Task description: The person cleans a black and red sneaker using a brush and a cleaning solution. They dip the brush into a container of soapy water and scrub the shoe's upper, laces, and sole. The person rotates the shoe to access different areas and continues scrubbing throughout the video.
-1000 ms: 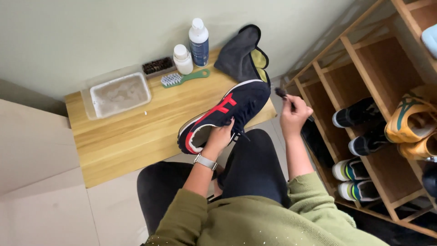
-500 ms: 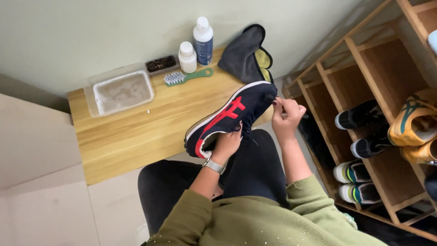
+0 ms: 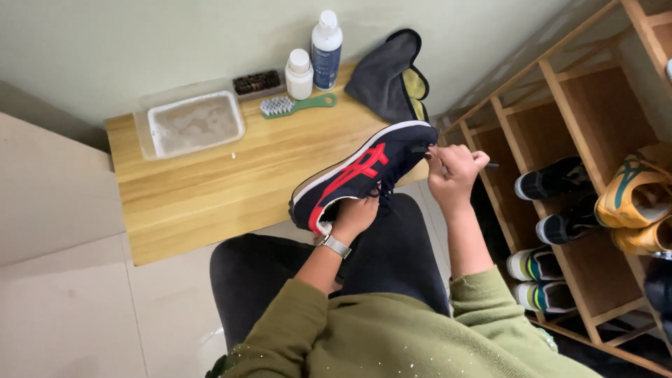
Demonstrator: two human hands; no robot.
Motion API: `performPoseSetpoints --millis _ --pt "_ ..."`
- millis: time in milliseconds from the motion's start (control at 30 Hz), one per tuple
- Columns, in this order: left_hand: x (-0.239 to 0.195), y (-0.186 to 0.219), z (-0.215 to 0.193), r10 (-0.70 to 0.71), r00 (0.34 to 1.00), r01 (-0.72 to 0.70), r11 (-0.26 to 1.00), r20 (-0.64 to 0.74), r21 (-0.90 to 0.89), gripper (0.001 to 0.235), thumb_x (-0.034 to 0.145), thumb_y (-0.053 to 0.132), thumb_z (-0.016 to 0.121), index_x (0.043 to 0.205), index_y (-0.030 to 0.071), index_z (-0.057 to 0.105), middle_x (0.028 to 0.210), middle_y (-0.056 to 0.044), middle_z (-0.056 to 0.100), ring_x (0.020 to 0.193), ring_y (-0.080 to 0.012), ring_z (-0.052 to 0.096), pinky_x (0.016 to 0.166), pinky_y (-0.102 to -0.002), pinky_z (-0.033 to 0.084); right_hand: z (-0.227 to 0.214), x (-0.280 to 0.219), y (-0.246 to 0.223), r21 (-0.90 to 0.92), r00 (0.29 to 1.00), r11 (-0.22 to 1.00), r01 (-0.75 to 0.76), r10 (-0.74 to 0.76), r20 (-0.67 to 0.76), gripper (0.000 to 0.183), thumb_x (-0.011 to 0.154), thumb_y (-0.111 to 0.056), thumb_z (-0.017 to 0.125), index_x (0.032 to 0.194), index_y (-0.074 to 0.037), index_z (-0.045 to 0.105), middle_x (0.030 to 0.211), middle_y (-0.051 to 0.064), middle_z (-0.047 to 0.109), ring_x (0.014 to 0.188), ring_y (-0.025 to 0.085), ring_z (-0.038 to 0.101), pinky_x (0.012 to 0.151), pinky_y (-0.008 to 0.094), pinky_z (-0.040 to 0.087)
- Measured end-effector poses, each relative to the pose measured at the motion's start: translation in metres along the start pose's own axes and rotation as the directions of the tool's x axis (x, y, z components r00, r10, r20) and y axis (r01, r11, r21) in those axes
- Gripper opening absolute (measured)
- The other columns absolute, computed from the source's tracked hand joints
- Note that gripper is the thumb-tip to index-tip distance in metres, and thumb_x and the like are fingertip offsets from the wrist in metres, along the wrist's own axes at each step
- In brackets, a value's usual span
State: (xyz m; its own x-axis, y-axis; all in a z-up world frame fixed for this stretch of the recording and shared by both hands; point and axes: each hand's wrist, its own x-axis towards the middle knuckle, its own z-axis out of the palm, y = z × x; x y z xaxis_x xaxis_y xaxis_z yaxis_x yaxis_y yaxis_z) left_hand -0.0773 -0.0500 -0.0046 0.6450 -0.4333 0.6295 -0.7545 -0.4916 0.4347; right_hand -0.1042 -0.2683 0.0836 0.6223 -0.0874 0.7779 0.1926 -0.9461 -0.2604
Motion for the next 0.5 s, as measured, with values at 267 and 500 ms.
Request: performPoseSetpoints --millis 267,500 --pt "0.008 0.008 -0.015 -0.048 0.997 0.046 0.998 -0.06 -0.038 0.011 0.086 0.011 0.062 0.081 0.004 0.07 0.069 -0.013 0.071 0.081 -0.0307 0.074 0.079 -0.036 0.055 0.008 -0.013 0.01 -0.12 0.998 0.991 0.063 -0.065 -0.009 0.02 0.093 -0.008 0.068 0.083 -0.025 0.07 0.077 -0.004 0.059 0.072 0.019 0.057 0.086 0.038 0.029" --pt "0.017 0.015 -0.026 -0.075 0.992 0.067 0.995 -0.102 -0.08 0.016 0.086 0.012 0.063 0.073 0.005 0.07 0.063 -0.011 0.07 0.076 -0.0306 0.074 0.072 -0.033 0.057 0.003 -0.011 0.009 -0.051 0.969 0.972 -0.229 0.222 -0.11 0.017 0.093 -0.009 0.076 0.093 -0.026 0.075 0.083 -0.01 0.069 0.076 0.014 0.065 0.082 0.031 0.033"
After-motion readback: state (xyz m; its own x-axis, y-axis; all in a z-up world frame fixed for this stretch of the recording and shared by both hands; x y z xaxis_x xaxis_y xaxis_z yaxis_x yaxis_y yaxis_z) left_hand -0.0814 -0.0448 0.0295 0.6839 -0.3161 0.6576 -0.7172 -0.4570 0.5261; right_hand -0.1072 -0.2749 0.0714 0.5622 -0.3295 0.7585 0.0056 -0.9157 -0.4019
